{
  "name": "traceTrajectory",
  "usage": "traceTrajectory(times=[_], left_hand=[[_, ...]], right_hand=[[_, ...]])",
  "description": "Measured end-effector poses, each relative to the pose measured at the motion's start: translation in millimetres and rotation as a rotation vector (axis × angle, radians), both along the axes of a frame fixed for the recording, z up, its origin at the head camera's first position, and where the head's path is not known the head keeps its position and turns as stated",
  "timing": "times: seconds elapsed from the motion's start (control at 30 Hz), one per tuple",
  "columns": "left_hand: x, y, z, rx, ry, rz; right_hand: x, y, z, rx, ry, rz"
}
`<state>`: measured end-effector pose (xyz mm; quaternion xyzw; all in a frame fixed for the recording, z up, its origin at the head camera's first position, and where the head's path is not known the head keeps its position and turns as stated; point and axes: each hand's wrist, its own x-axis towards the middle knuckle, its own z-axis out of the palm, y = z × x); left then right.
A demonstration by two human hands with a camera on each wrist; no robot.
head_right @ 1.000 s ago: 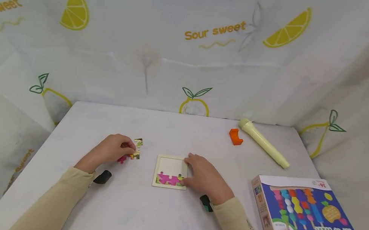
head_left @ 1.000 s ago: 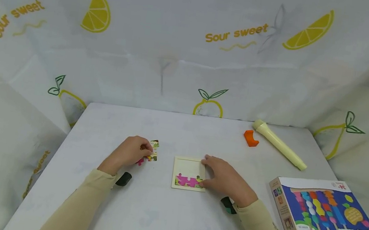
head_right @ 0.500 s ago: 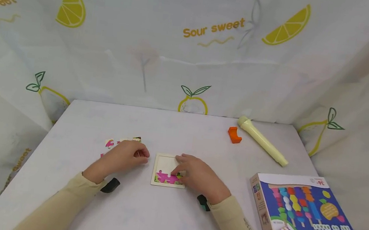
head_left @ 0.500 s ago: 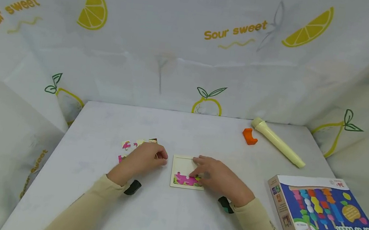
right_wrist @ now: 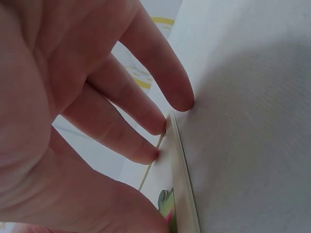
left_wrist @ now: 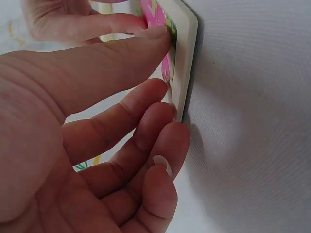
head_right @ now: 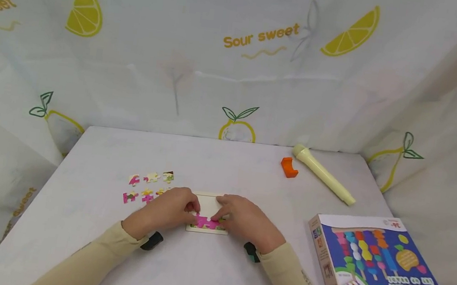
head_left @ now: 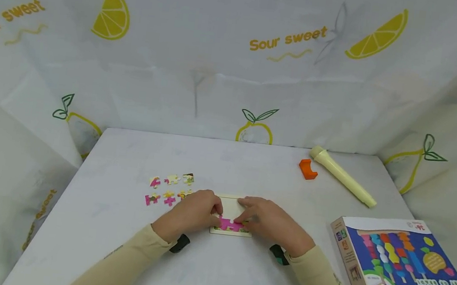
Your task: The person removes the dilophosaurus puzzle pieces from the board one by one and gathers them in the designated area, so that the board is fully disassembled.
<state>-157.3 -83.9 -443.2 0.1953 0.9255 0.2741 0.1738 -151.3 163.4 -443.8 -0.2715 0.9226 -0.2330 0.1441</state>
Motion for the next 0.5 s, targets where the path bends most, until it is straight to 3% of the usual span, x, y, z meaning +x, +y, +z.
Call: traceTrajectory(times=[0.37,0.5], left_hand=[[1.9,0.4,-1.3,0.022,-0.022,-0.011],[3.7,1.0,-1.5,0.028,-0.02,-0.013]], right_hand=[[0.7,-0.1,1.5,0.004,0.031,0.03],[1.7,-1.2,2.8,0.002,0.004,0.011]])
